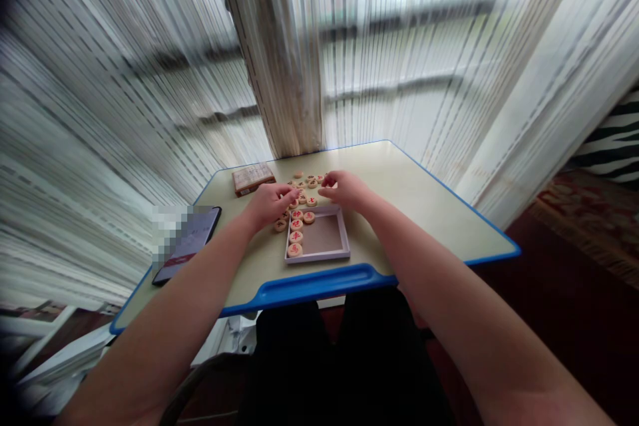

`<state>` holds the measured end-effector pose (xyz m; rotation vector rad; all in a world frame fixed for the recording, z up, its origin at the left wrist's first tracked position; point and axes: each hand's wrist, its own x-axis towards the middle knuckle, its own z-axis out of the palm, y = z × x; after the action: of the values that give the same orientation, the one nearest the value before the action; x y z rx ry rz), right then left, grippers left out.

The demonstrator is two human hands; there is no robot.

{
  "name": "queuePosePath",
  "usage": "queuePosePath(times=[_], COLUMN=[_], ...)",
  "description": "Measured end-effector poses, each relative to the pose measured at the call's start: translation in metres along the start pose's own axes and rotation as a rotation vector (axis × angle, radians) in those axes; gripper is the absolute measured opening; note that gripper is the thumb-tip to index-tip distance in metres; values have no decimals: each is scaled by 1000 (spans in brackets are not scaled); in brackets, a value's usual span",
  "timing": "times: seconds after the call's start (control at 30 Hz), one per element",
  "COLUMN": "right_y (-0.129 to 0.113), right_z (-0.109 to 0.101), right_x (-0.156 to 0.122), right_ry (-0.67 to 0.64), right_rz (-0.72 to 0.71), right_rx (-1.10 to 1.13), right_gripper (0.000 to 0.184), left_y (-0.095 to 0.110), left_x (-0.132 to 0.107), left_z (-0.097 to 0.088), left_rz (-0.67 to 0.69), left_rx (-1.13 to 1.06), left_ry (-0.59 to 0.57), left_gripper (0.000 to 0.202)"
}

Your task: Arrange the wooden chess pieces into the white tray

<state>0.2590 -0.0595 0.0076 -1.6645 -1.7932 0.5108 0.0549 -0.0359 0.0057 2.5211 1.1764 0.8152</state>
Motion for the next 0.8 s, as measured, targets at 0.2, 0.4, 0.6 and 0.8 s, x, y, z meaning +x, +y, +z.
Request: queuePosePath(times=[0.2,0.4,0.6,0.8], right_y=[-11,-11,-14,-14], right_z=[0,4,1,1], right_x=[-6,-5,-9,-9], right_ry=[-108,-84,-96,-85], right_rz=[-74,-60,-89,-41], right_rx=[543,584,691,721], right_gripper=[13,15,28,17], left_y=[6,8,5,6], left_x=[-1,-1,0,0], left_z=[-4,-4,-1,0], left_rz=[49,75,87,92], left_rx=[-29,-26,-60,-45], left_ry=[20,1,-21,-12], left_gripper=[35,28,23,23])
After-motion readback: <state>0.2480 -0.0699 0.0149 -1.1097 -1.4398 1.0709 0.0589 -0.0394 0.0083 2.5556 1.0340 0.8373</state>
